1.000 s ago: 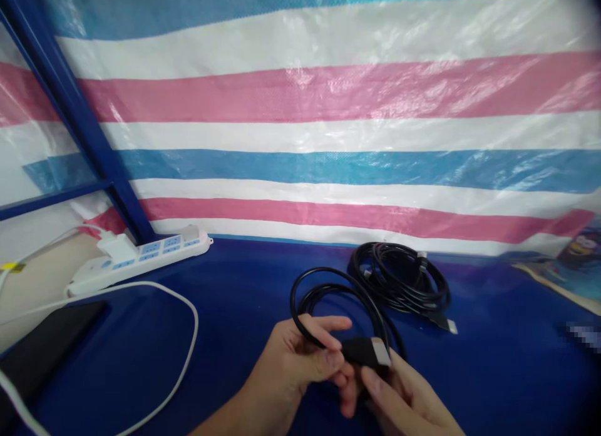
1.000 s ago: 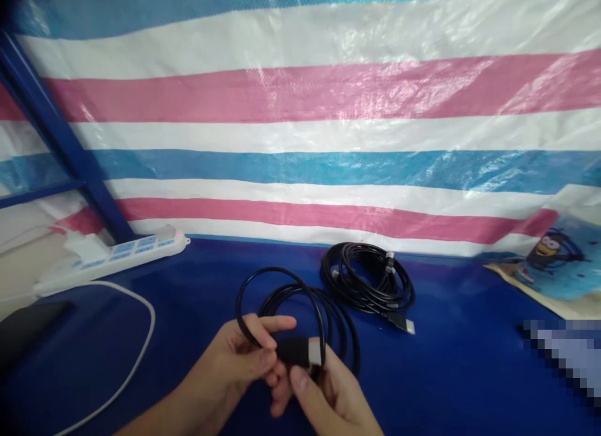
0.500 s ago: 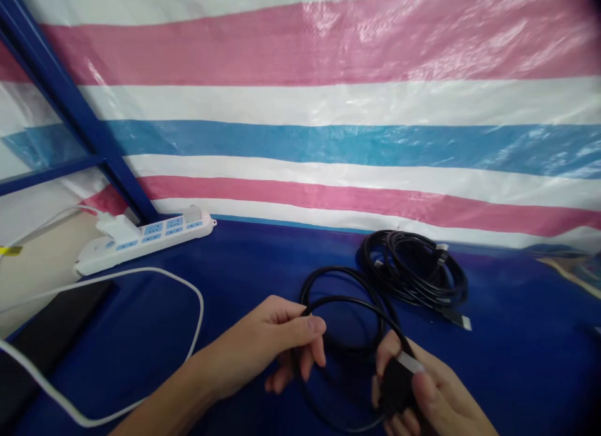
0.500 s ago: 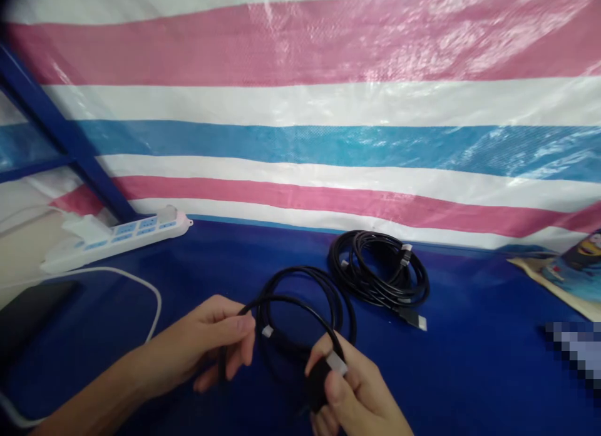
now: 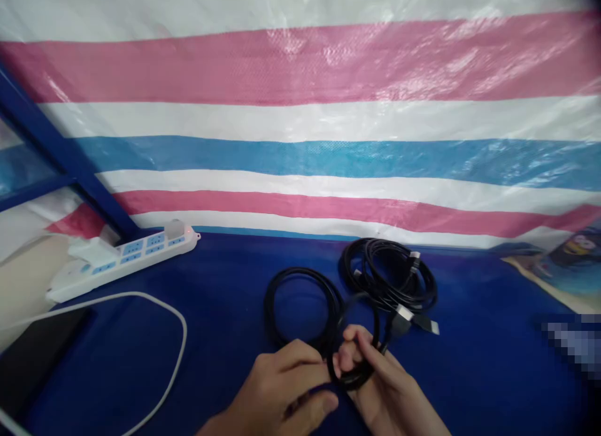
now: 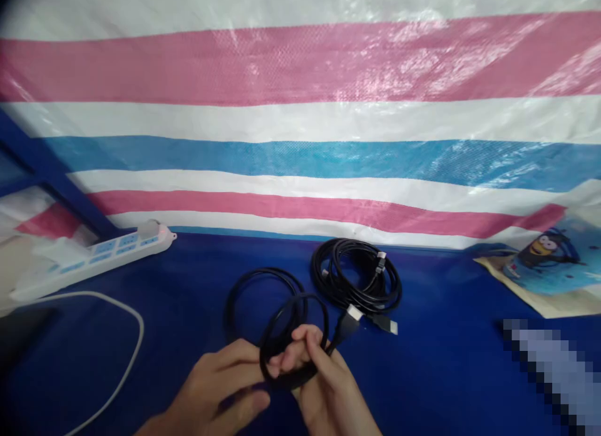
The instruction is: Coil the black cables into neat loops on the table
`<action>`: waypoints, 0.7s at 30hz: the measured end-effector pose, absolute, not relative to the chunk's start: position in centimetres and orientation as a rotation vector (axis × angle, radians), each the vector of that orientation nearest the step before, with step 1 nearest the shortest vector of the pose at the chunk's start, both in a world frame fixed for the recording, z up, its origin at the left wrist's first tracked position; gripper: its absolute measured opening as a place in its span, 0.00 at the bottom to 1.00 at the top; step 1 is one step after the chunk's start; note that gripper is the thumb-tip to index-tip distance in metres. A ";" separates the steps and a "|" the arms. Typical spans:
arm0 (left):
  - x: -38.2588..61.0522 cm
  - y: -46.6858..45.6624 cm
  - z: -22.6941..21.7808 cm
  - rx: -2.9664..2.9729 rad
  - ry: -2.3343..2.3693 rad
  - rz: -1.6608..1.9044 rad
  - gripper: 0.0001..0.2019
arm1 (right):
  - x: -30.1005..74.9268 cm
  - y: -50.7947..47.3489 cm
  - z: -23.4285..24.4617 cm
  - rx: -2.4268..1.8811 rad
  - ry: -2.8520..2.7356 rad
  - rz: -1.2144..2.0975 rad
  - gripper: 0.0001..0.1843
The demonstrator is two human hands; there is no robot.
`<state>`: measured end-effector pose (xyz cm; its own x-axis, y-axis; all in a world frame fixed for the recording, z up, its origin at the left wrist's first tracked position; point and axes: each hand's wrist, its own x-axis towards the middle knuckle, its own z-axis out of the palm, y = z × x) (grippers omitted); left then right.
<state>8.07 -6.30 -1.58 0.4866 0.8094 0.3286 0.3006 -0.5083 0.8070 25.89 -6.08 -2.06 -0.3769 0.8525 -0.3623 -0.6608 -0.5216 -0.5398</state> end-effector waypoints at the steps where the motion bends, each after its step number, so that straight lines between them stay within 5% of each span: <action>1: 7.6 -6.2 -1.5 2.285 0.915 1.007 0.09 | 26.1 -6.0 -2.1 -0.766 -0.351 1.992 0.10; 12: 4.3 -3.8 -2.3 2.551 1.204 1.143 0.09 | 26.1 -6.6 -2.4 -0.817 -0.426 2.080 0.09; 21: 4.3 -5.0 -2.6 2.642 1.066 1.315 0.19 | 25.7 -7.0 -2.0 -0.837 -0.515 2.051 0.10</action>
